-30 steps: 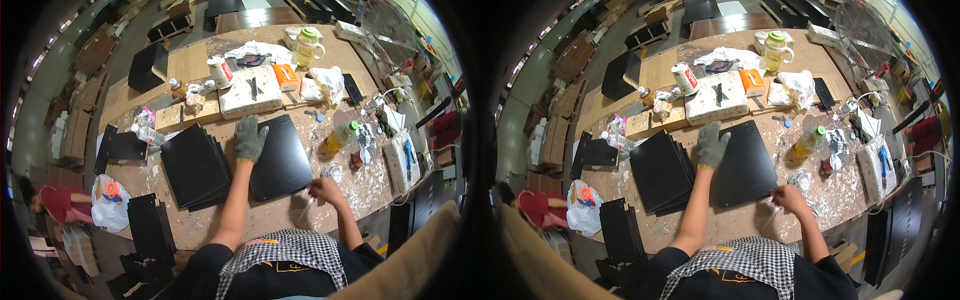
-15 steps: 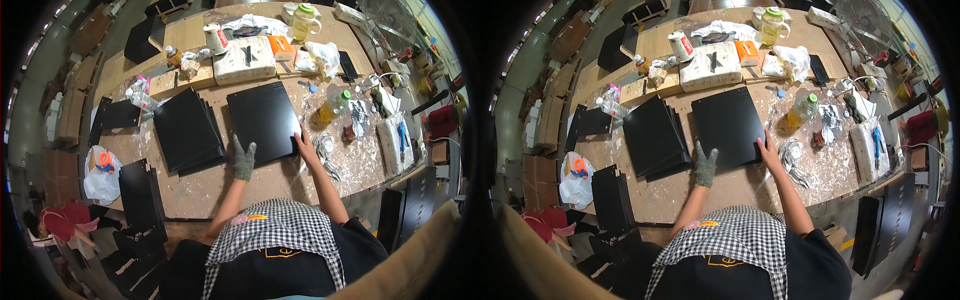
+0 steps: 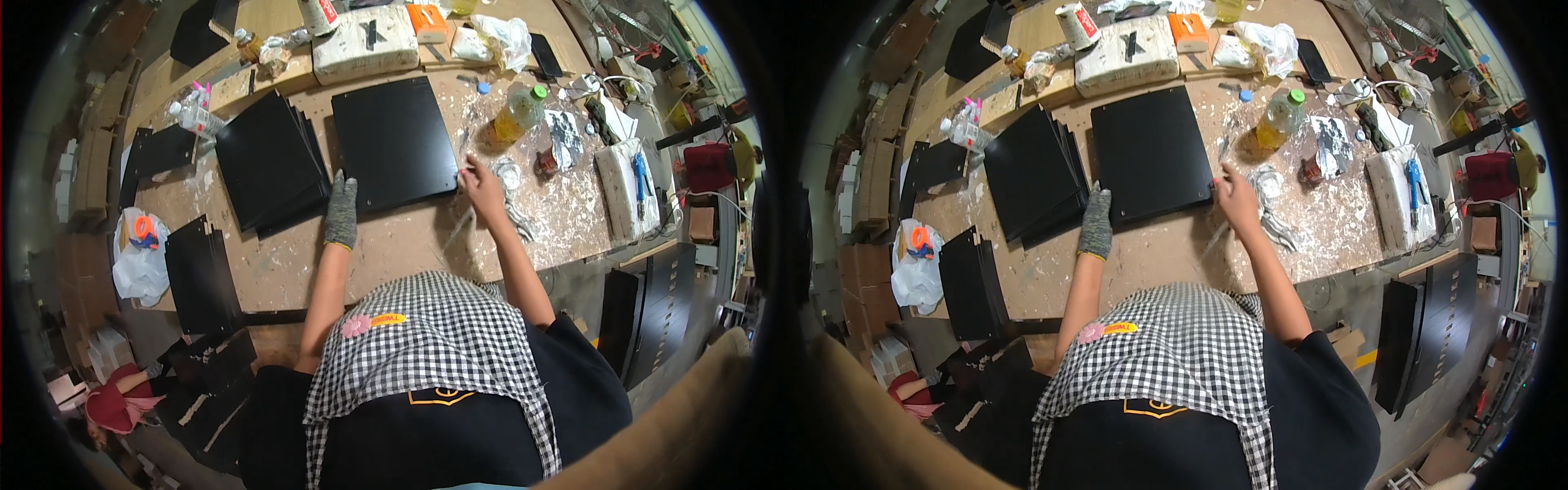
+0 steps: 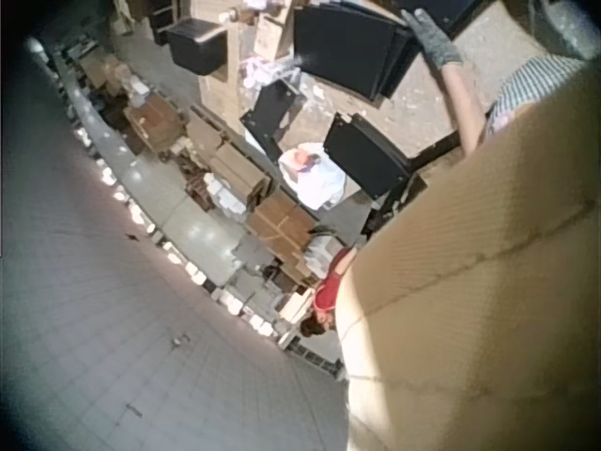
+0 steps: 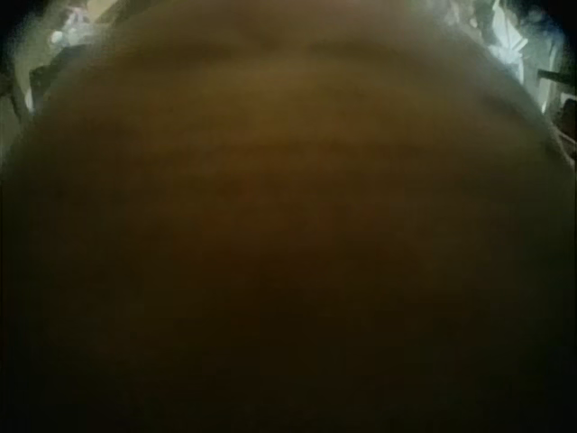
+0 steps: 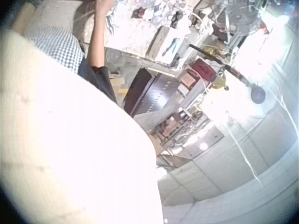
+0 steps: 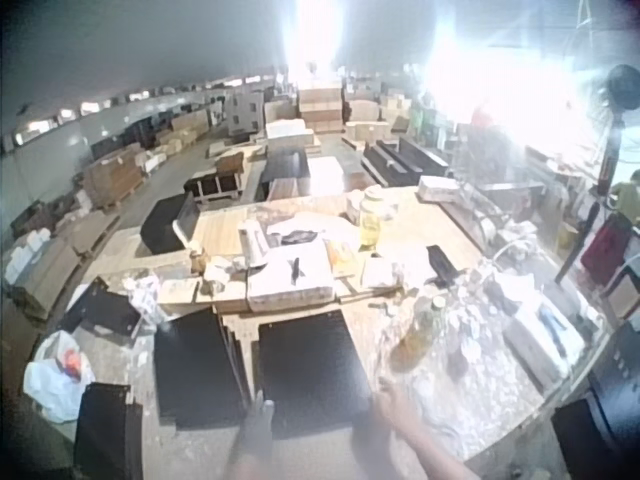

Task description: Cleaning and inspecting black wood furniture panels using a cloth and cleaning solution.

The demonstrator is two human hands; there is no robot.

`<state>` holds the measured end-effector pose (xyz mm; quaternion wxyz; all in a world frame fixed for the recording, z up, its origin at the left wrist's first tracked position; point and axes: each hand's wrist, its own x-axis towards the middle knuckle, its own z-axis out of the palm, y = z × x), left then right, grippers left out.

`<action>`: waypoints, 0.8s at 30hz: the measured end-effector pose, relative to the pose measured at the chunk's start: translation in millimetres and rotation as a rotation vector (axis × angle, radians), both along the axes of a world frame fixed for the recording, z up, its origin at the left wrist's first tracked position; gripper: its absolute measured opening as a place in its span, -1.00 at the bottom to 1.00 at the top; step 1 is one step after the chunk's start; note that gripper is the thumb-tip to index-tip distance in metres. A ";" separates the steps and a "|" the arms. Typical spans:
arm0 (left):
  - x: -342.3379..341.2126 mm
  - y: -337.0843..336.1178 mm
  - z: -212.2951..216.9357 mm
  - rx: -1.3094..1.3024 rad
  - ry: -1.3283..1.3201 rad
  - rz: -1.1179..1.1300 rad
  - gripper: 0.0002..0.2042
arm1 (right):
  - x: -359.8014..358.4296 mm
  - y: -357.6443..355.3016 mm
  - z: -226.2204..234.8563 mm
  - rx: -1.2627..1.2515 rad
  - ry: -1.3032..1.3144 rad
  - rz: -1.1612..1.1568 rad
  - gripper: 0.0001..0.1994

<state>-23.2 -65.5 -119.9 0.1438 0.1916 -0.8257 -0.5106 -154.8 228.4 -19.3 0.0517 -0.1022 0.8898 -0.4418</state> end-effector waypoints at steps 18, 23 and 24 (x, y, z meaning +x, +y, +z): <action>-66.8 -5.8 58.7 -0.384 -0.038 -0.122 -0.27 | 17.9 -24.3 6.9 0.239 0.470 0.506 -0.60; -74.4 -1.5 64.6 -0.128 -0.196 -0.160 -0.19 | 74.8 -100.2 -12.4 0.144 0.684 0.706 -0.55; -73.6 4.3 91.0 -0.072 -0.246 -0.168 -0.18 | 72.2 -105.4 -10.9 0.135 0.672 0.723 -0.57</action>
